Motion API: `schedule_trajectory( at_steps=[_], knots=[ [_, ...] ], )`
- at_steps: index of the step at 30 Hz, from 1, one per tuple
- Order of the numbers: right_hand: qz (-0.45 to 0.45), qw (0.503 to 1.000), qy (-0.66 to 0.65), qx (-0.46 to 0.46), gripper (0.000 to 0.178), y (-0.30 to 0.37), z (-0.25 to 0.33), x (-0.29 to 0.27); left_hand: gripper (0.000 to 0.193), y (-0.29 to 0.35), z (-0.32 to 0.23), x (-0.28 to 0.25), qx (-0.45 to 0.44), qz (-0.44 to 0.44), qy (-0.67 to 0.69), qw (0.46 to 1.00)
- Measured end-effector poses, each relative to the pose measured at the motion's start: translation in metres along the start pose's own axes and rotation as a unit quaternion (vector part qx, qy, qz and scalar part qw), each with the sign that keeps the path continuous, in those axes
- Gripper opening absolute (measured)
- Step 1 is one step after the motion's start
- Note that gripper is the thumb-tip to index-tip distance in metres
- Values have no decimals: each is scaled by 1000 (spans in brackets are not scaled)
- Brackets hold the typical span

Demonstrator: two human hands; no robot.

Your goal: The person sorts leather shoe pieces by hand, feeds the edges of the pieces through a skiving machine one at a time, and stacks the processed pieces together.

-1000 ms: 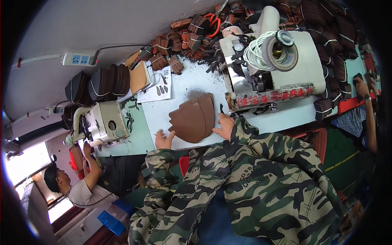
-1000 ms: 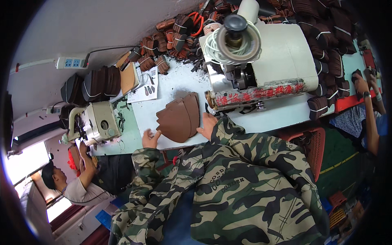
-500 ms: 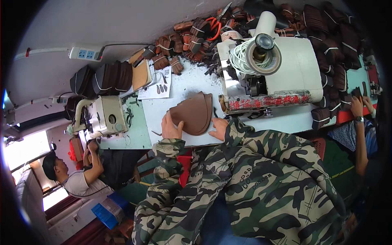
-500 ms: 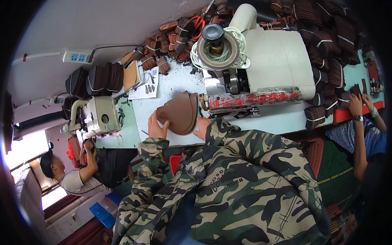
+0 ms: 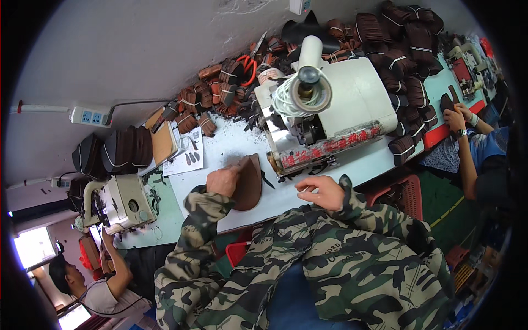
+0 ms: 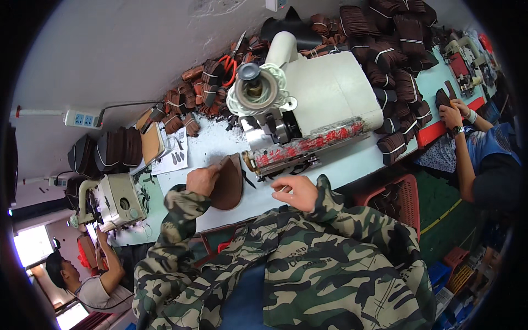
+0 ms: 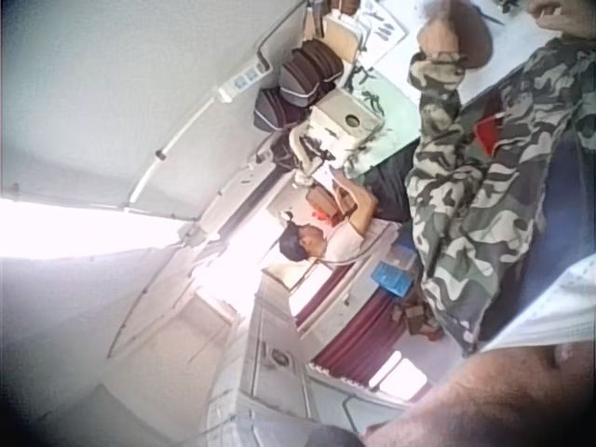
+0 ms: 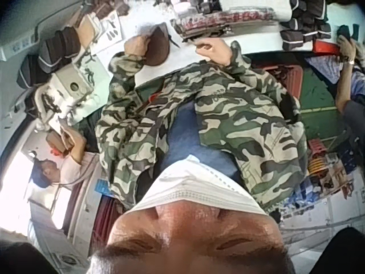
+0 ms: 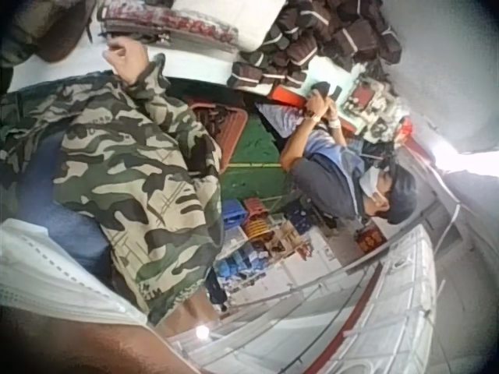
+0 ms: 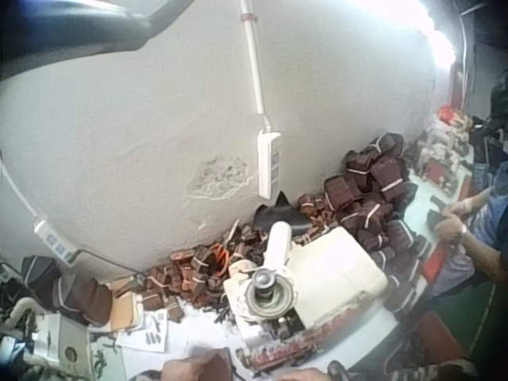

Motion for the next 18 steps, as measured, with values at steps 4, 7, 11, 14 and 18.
schedule_trajectory(
  at_steps=[4,7,11,14,18],
  knots=[
    [12,978,-73,-197,38,28,72,-30,15,5,-82,-30,181,153,424,874],
    [21,972,-213,-96,37,14,62,-37,16,-29,-93,-40,163,96,408,893],
    [24,962,-273,-14,40,1,48,-29,20,-58,-93,-49,118,72,323,936],
    [29,953,-303,-9,39,-4,54,-30,21,-67,-97,-62,102,60,264,957],
    [53,935,-351,-25,37,-5,52,-36,19,-67,-122,-93,153,-117,130,973]
  ],
)
Point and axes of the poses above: each hand's wrist, its own y-axis away from the middle knuckle, its own x-axis out of the palm, z = x × y, the point moved 10 cm from there along -y, towards the middle knuckle, and after that the axes turned 5 degrees about x, right-handed, at the moved point
